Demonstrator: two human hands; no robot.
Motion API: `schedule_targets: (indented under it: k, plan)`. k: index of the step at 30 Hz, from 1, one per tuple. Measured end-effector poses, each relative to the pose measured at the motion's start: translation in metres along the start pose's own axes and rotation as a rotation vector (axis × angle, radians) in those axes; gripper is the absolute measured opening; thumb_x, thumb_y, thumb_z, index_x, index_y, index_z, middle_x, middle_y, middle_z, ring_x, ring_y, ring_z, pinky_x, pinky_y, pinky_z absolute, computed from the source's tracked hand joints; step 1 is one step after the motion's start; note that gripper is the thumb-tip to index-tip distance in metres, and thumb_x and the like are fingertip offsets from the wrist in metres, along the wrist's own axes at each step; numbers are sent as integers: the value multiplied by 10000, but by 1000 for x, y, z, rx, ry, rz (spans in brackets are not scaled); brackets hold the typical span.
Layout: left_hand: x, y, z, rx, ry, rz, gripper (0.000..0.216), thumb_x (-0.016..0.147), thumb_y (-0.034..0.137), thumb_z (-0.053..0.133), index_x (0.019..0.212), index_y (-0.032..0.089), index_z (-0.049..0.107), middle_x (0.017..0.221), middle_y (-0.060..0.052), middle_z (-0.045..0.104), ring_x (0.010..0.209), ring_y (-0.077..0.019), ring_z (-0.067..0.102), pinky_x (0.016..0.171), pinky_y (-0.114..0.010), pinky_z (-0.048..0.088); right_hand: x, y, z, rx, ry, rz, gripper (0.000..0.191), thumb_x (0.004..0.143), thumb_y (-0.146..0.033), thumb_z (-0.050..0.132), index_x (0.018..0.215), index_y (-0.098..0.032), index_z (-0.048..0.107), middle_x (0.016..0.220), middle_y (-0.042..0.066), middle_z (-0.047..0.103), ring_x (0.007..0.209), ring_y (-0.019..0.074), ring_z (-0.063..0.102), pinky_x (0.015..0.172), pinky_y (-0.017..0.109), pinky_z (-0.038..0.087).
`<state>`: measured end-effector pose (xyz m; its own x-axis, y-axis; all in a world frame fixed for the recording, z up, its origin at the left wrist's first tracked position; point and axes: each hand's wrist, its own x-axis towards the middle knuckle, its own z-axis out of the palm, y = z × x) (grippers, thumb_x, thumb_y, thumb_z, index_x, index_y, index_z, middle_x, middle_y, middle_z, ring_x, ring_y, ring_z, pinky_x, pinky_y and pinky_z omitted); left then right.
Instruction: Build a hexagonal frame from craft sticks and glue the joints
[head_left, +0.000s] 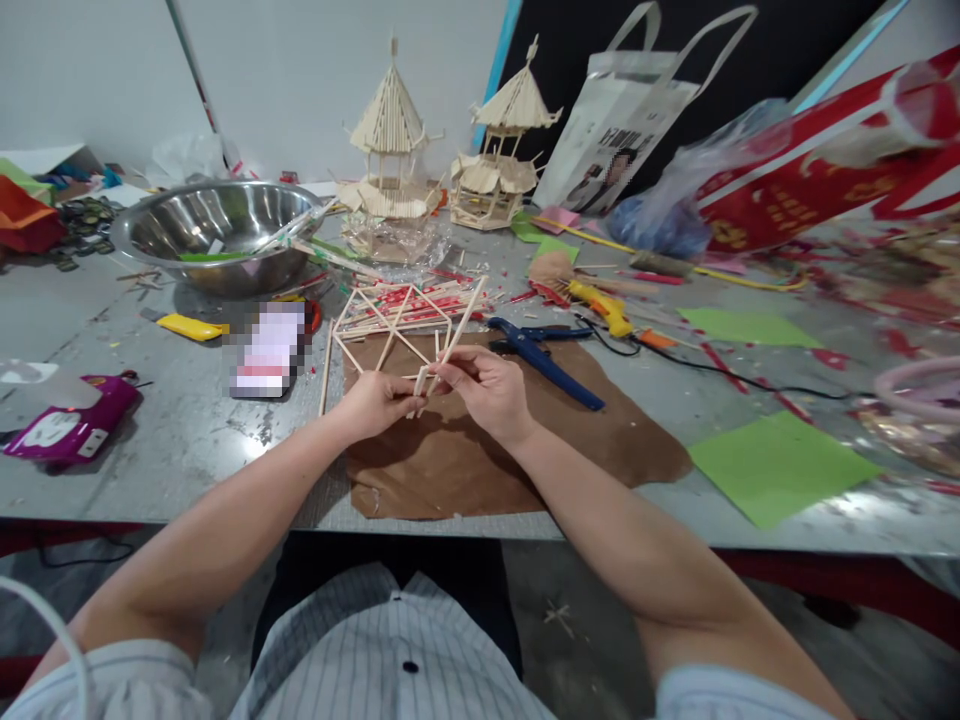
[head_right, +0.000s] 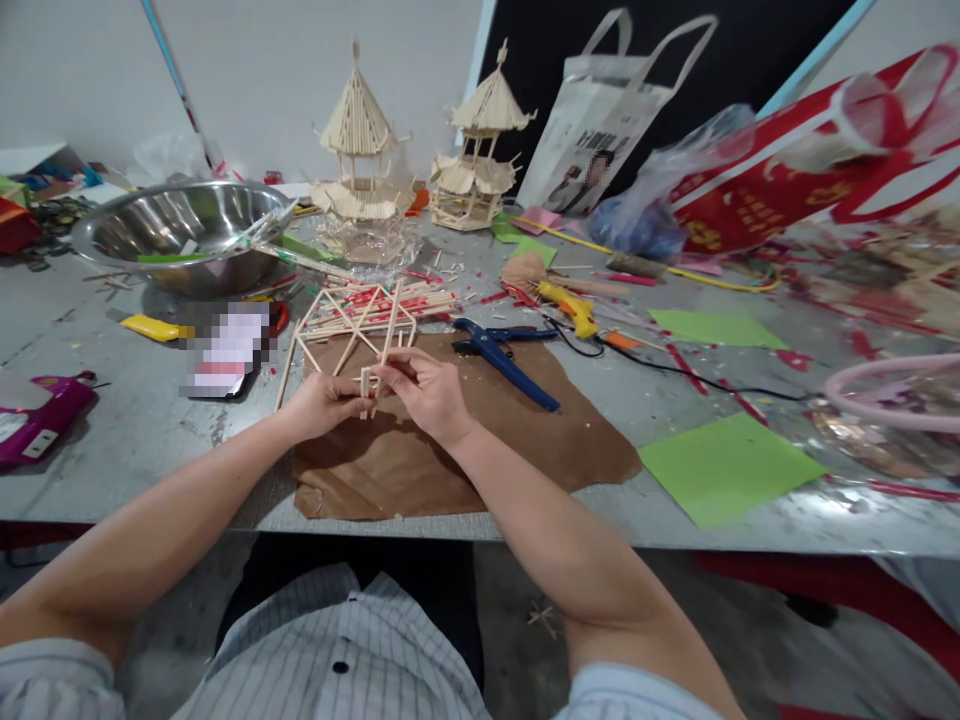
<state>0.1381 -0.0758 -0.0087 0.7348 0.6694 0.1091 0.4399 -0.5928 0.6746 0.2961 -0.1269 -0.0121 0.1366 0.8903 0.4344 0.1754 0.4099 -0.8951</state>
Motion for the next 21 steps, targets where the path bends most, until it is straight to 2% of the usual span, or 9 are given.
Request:
schedule_targets:
  k: [6, 14, 21]
  plan:
    - [1, 0, 1, 9, 7, 8, 286, 749, 340, 483, 866, 158, 670, 649, 8, 646, 612, -97, 538, 541, -159, 358, 1, 13, -1, -82, -110, -10, 205, 710, -344, 576, 811, -171, 616, 779, 33, 651, 690, 132, 621, 630, 253, 532]
    - [0, 3, 2, 33, 39, 56, 232, 744, 283, 496, 809, 150, 675, 604, 19, 609, 569, -73, 494, 530, -150, 332, -2, 8, 1, -61, -124, -39, 153, 710, -288, 581, 803, -168, 594, 724, 17, 643, 644, 112, 605, 645, 260, 515]
    - [0, 2, 3, 55, 31, 34, 208, 730, 283, 511, 721, 146, 667, 524, 33, 553, 508, -58, 440, 489, -152, 296, -2, 12, 1, -84, -128, -32, 183, 696, -315, 593, 807, -170, 576, 748, 26, 649, 691, 122, 611, 677, 272, 507]
